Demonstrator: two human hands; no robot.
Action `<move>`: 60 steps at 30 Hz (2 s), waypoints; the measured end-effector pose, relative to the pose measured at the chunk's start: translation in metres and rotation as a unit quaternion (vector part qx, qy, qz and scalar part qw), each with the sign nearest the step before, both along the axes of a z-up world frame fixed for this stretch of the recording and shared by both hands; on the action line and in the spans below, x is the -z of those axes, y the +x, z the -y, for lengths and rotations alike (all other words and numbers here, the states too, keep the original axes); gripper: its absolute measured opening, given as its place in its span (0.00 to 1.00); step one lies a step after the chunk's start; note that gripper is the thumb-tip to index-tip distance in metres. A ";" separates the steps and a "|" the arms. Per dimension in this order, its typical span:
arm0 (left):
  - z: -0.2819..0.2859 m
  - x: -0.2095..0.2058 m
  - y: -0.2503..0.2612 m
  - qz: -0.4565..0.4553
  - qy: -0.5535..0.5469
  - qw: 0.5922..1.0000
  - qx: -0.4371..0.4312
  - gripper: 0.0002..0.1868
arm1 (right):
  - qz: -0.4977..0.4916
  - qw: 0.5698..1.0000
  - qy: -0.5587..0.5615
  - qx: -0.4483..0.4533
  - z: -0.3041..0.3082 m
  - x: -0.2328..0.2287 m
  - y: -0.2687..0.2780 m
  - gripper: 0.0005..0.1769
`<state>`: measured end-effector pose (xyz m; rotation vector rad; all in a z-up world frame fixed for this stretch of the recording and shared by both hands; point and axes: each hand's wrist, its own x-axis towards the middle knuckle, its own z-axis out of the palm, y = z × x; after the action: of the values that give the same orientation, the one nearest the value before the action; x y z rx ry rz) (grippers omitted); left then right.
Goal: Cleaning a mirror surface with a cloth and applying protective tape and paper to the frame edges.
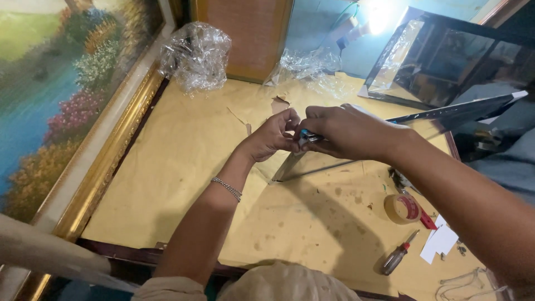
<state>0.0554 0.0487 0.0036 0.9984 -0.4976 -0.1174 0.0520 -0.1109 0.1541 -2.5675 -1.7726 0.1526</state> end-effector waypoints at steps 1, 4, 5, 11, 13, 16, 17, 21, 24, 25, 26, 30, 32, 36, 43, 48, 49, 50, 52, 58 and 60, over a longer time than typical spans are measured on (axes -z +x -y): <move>0.003 0.008 -0.003 -0.001 0.001 1.000 0.000 0.26 | -0.001 1.000 0.001 0.000 0.001 0.001 -0.001 0.10; 0.016 0.021 -0.024 0.000 0.008 0.991 -0.132 0.22 | 0.023 0.999 -0.014 0.020 0.005 0.003 -0.007 0.10; 0.024 0.019 -0.039 0.015 0.034 0.972 -0.234 0.16 | 0.041 0.999 -0.015 0.024 0.007 0.004 -0.010 0.10; 0.061 0.004 -0.089 0.079 0.113 0.869 -0.474 0.12 | 0.062 0.995 -0.039 0.062 0.016 0.000 -0.036 0.10; 0.062 0.007 -0.093 0.087 0.126 0.861 -0.485 0.09 | 0.054 0.995 -0.043 0.072 0.021 0.002 -0.043 0.11; 0.063 0.005 -0.101 0.146 0.145 0.849 -0.486 0.08 | 0.004 0.995 -0.019 0.102 0.030 -0.001 -0.048 0.14; 0.062 0.003 -0.104 0.149 0.155 0.851 -0.479 0.08 | -0.083 0.989 0.008 0.125 0.034 -0.004 -0.048 0.18; 0.061 -0.003 -0.120 0.179 0.182 0.866 -0.429 0.09 | -0.181 0.946 0.040 0.268 0.038 -0.024 -0.050 0.14; 0.063 -0.002 -0.127 0.224 0.207 0.847 -0.435 0.10 | -0.134 0.947 -0.017 0.292 0.039 -0.019 -0.057 0.15; 0.063 -0.003 -0.129 0.223 0.206 0.848 -0.434 0.10 | -0.135 0.946 -0.018 0.293 0.043 -0.012 -0.057 0.15; 0.064 -0.004 -0.131 0.220 0.220 0.840 -0.444 0.10 | -0.082 0.959 -0.005 0.272 0.046 -0.004 -0.058 0.17; 0.068 0.004 -0.136 0.209 0.237 0.830 -0.460 0.10 | 0.086 0.980 -0.050 0.173 0.059 0.035 -0.055 0.19; 0.069 0.005 -0.137 0.210 0.237 0.834 -0.453 0.10 | 0.109 0.987 -0.034 0.113 0.063 0.045 -0.058 0.22; 0.065 0.009 -0.138 0.234 0.241 0.834 -0.437 0.09 | 0.173 0.984 0.010 -0.030 0.054 0.042 -0.072 0.28; 0.065 0.020 -0.138 0.247 0.227 0.834 -0.438 0.09 | 0.209 0.973 0.024 -0.097 0.058 0.054 -0.070 0.20; 0.066 0.028 -0.134 0.261 0.232 0.825 -0.443 0.06 | 0.250 0.959 0.021 -0.129 0.063 0.065 -0.065 0.17; 0.065 0.028 -0.134 0.261 0.232 0.826 -0.443 0.06 | 0.250 0.959 0.021 -0.129 0.063 0.066 -0.064 0.17; 0.065 0.027 -0.134 0.245 0.214 0.834 -0.445 0.06 | 0.254 0.958 0.020 -0.130 0.063 0.066 -0.064 0.17; 0.066 0.025 -0.136 0.228 0.196 0.843 -0.447 0.07 | 0.257 0.958 0.019 -0.130 0.063 0.068 -0.062 0.16; 0.068 0.028 -0.132 0.206 0.144 0.863 -0.438 0.14 | 0.263 0.953 0.041 -0.143 0.063 0.070 -0.059 0.14; 0.067 0.030 -0.130 0.209 0.148 0.864 -0.435 0.15 | 0.255 0.958 0.041 -0.128 0.062 0.068 -0.057 0.15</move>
<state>-0.0745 -0.0183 -0.0261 1.4803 -0.3813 0.8774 -0.0050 -0.1728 0.0857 -2.4551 -2.2064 -0.6234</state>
